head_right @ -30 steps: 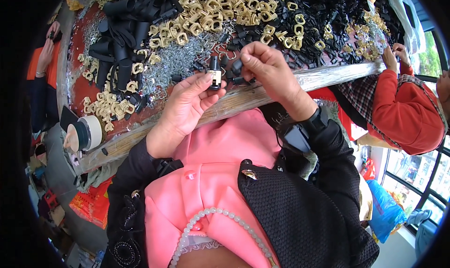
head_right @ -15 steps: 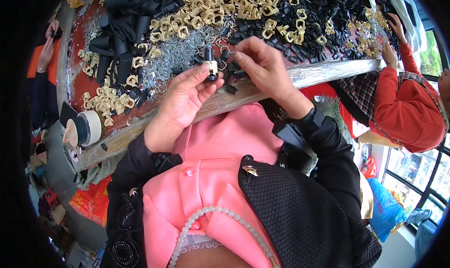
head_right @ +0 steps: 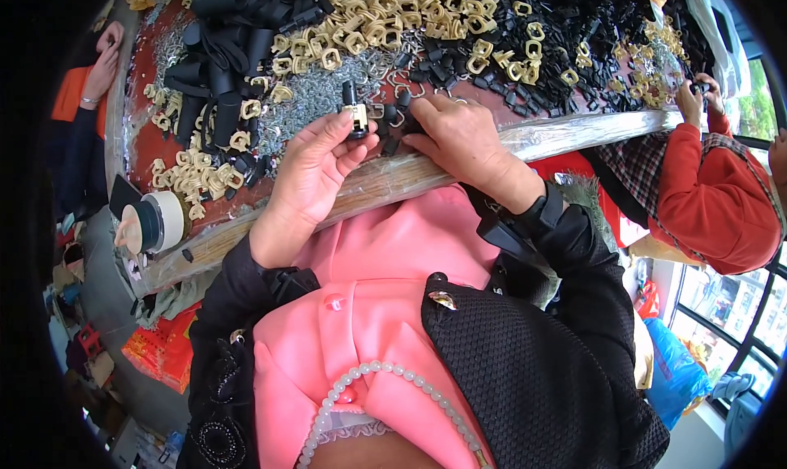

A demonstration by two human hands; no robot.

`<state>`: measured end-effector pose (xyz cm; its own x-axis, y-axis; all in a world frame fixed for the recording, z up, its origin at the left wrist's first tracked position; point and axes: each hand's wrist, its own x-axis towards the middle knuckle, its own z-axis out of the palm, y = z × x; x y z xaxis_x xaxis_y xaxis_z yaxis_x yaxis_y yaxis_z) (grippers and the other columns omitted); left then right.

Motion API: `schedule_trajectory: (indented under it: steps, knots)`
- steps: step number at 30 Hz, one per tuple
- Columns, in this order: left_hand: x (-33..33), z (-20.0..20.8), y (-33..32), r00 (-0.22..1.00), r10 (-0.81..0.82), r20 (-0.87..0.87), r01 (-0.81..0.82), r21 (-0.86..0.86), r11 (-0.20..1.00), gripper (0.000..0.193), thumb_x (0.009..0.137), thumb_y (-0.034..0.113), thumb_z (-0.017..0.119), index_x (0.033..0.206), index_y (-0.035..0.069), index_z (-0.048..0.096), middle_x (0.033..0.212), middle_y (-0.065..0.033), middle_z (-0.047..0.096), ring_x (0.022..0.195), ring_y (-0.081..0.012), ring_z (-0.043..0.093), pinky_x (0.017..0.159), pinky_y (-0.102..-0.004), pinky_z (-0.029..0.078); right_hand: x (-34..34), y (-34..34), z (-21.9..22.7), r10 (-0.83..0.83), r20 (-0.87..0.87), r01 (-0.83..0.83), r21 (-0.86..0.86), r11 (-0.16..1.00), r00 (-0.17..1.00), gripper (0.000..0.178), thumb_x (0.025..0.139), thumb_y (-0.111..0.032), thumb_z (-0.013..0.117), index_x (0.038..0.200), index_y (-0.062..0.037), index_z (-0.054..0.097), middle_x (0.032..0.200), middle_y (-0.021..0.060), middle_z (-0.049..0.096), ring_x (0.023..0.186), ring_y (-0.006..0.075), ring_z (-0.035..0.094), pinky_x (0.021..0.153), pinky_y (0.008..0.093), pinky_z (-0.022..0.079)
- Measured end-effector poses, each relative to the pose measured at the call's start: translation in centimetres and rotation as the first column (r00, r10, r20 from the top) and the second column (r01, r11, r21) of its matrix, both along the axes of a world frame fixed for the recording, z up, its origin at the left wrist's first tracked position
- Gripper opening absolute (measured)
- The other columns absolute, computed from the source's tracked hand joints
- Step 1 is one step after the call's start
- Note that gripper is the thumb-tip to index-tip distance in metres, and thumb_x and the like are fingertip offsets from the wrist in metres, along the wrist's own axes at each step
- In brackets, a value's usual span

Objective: The person assembles components by hand, picking up a black plastic housing and a small white insert from the table. They press the white insert into the housing, then snap a black plastic cap onto the assembly before setting the finished piece aside.

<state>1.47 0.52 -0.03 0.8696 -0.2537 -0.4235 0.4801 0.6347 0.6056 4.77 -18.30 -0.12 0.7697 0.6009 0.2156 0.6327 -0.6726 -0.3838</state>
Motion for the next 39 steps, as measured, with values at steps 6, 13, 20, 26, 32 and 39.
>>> schedule_trajectory:
  steps: [6,13,20,26,32,39]
  knots:
    - [-0.2,-0.1,0.0,1.0,-0.012,-0.001,0.012,-0.008,1.0,0.018,0.079,0.015,0.056,0.09,0.001,0.054,0.086,-0.0101,0.059,0.075,-0.0159,0.059,0.065,-0.0195,0.048,0.6,0.4,-0.4,0.048,0.146,-0.014,-0.229,0.973,0.988,0.019,0.071,-0.013,0.058,0.087,-0.0034,0.055,0.07,0.01,0.052,0.054,0.0238,0.052,0.05,0.0313,0.042]
    - [-0.5,0.1,-0.4,1.0,-0.009,-0.007,0.009,-0.004,1.0,0.018,0.076,0.012,0.058,0.09,0.001,0.055,0.084,-0.0063,0.059,0.072,-0.0141,0.058,0.064,-0.0201,0.048,0.1,0.2,0.7,-0.04,-0.47,0.252,0.399,0.881,0.882,0.024,0.077,-0.006,0.053,0.1,0.0007,0.051,0.077,0.013,0.055,0.059,0.0185,0.054,0.054,0.0259,0.043]
    - [-0.6,0.6,-1.1,0.999,0.027,0.027,-0.027,-0.025,0.999,0.02,0.075,0.011,0.06,0.091,0.001,0.056,0.084,-0.0042,0.058,0.074,-0.012,0.056,0.069,-0.0226,0.047,-2.6,3.0,2.7,-0.003,-0.236,0.121,0.487,0.865,0.972,0.025,0.078,-0.001,0.05,0.102,0.0041,0.049,0.075,0.0141,0.055,0.061,0.0212,0.054,0.056,0.0266,0.044]
    - [-0.6,0.6,-1.4,0.999,0.024,0.029,-0.024,0.012,1.0,0.016,0.077,0.01,0.058,0.09,0.004,0.055,0.083,-0.002,0.057,0.073,-0.0099,0.056,0.064,-0.0215,0.047,-2.2,2.4,2.3,0.016,-0.056,0.005,0.361,0.932,0.998,0.032,0.076,0.002,0.05,0.107,0.005,0.046,0.075,0.0137,0.052,0.064,0.024,0.053,0.057,0.0296,0.043]
    - [-0.2,0.0,-1.3,1.0,0.002,0.013,-0.002,-0.027,1.0,0.018,0.076,0.011,0.059,0.092,0.002,0.056,0.086,-0.0038,0.058,0.076,-0.0112,0.056,0.07,-0.023,0.047,-1.7,2.8,2.8,-0.018,0.193,-0.019,0.185,0.983,0.981,0.037,0.072,0.002,0.052,0.108,0.0035,0.046,0.071,0.012,0.049,0.061,0.0253,0.05,0.055,0.0323,0.042]
    - [-0.4,-0.3,-1.3,0.998,0.004,-0.059,-0.009,-0.068,0.998,0.015,0.079,0.01,0.055,0.091,0.002,0.056,0.085,-0.0037,0.057,0.074,-0.0109,0.055,0.069,-0.0221,0.047,-1.6,2.5,2.3,0.065,0.14,-0.094,0.212,0.973,0.988,0.043,0.067,-0.004,0.059,0.106,0.0048,0.045,0.07,0.0092,0.049,0.063,0.0255,0.05,0.06,0.0327,0.043]
